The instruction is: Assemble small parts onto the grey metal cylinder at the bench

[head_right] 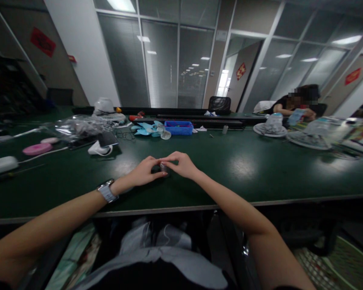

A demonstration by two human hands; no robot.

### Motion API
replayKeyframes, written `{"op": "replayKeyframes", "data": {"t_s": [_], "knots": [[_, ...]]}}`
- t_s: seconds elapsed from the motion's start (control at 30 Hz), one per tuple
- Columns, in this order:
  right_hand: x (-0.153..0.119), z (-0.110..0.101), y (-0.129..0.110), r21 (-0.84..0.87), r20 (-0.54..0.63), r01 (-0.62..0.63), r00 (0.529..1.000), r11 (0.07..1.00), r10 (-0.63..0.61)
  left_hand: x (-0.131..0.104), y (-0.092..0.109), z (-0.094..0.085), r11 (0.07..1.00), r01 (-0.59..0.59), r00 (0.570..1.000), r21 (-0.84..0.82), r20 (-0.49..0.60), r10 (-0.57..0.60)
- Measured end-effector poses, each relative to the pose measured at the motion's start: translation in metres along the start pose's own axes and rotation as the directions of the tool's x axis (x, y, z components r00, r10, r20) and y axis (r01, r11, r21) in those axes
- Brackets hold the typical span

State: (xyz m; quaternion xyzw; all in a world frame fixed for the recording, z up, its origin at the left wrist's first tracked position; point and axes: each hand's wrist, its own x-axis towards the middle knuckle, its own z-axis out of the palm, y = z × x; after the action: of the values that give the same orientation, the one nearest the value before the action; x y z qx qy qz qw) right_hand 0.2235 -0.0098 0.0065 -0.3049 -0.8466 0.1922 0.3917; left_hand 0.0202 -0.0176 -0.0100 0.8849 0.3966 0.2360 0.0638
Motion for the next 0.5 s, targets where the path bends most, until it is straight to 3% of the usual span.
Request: {"op": "replayKeyframes", "data": {"t_s": [0.5], "knots": [[0.0028, 0.0043, -0.0020, 0.161, -0.109, -0.106, 0.986, 0.981, 0.124, -0.0002, -0.0014, 0.0014, 1.000, -0.023, 1.000, -0.015, 0.009, 0.023]]}}
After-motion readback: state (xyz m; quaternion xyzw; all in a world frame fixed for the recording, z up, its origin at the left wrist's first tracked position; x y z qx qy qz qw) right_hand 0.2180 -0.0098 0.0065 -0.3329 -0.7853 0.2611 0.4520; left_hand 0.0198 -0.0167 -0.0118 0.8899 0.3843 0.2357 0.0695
